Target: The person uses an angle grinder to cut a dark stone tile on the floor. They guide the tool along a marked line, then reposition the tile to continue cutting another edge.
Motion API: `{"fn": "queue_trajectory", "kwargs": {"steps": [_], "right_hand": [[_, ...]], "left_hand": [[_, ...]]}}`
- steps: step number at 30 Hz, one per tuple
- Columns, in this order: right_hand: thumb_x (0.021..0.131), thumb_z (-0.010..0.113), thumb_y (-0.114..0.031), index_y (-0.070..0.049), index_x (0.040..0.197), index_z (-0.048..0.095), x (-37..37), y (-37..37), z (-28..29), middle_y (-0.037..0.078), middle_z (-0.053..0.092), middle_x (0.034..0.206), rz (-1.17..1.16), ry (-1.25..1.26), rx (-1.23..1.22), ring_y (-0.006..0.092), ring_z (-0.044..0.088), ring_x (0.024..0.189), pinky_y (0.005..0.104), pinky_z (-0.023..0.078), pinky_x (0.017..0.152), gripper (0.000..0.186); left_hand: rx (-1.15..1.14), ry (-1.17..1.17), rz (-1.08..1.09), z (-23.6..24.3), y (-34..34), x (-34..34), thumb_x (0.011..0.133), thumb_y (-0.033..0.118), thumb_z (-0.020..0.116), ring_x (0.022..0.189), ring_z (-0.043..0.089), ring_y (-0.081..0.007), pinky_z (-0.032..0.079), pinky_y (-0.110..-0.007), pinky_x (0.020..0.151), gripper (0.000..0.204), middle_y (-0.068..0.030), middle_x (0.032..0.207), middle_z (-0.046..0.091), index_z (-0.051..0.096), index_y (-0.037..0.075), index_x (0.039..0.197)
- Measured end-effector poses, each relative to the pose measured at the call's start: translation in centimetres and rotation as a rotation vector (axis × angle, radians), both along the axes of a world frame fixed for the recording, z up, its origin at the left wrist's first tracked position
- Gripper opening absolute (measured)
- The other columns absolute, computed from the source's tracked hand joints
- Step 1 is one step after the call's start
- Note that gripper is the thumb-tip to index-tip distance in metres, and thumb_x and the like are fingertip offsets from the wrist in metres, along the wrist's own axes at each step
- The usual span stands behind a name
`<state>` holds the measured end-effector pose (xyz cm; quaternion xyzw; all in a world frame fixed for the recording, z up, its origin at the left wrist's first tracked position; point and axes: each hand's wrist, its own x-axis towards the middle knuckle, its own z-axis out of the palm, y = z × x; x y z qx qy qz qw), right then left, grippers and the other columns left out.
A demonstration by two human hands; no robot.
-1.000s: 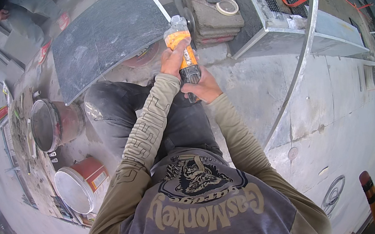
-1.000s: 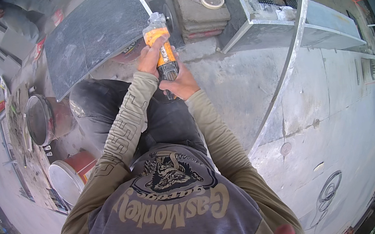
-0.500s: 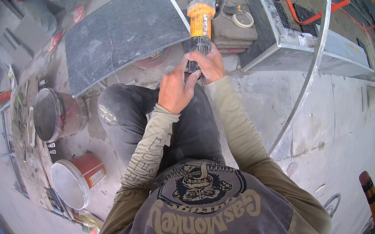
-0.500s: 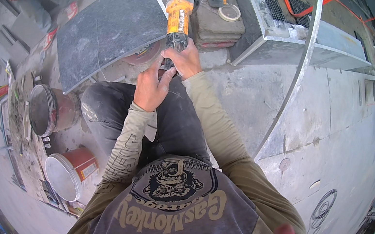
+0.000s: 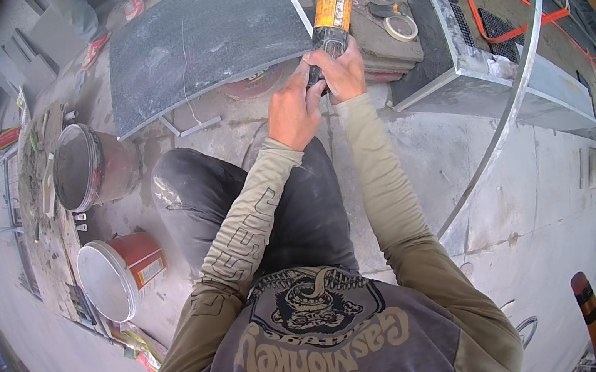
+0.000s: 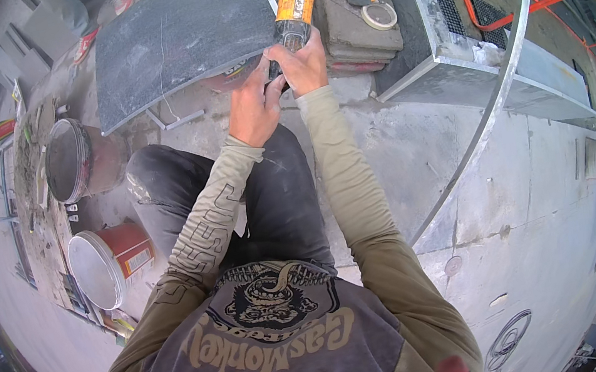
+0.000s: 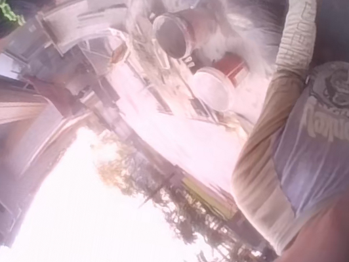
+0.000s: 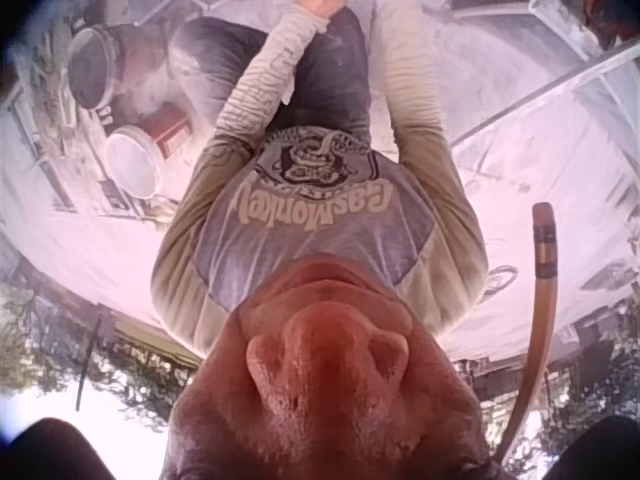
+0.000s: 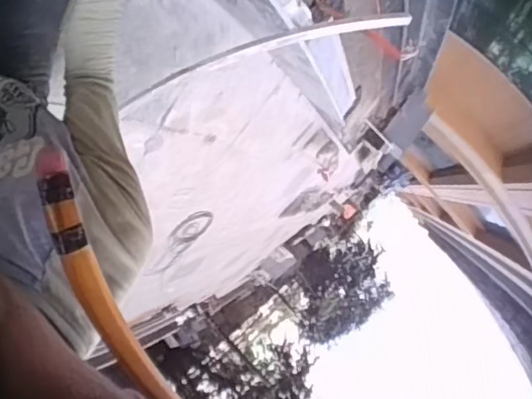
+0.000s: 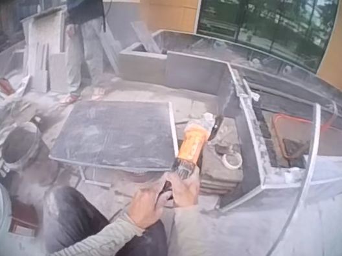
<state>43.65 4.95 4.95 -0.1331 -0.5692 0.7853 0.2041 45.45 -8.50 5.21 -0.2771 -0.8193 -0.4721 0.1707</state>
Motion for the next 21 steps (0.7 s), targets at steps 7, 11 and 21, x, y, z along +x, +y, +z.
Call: {"fn": "queue_trajectory", "kwargs": {"steps": [7, 11, 21], "right_hand": [[0.077, 0.078, 0.0, 0.004, 0.127, 0.05, 1.4, 0.9, 1.2, 0.009, 0.066, 0.093, 0.05, -0.025, -0.222, 0.0172, 0.067, 0.073, 0.0335, 0.057, 0.063, 0.057], [0.078, 0.076, -0.002, 0.005, 0.128, 0.051, 3.0, 1.3, -0.9, 0.011, 0.068, 0.095, -0.005, -0.117, 0.002, 0.0179, 0.068, 0.073, 0.0337, 0.058, 0.063, 0.056], [0.069, 0.08, -0.019, 0.0, 0.153, 0.043, 24.2, 1.3, -17.0, 0.025, 0.065, 0.132, -0.151, -0.635, 0.856, 0.0421, 0.065, 0.124, 0.045, 0.051, 0.107, 0.094]], "left_hand": [[0.129, -0.325, -0.149, -1.4, 0.3, -0.4, 0.092, 0.017, 0.079, 0.092, 0.077, -0.0387, 0.06, -0.046, 0.077, 0.061, -0.0205, 0.113, 0.076, 0.058, 0.005, 0.149], [-0.244, -0.386, -0.2, -0.9, -0.6, 0.2, 0.089, 0.025, 0.083, 0.091, 0.076, -0.04, 0.06, -0.047, 0.079, 0.066, -0.0203, 0.106, 0.077, 0.059, 0.009, 0.149], [-0.274, -0.488, 0.137, 7.9, -21.4, -8.0, 0.097, 0.034, 0.077, 0.107, 0.077, -0.0322, 0.058, -0.038, 0.094, 0.047, -0.0265, 0.115, 0.077, 0.074, -0.002, 0.127]]}}
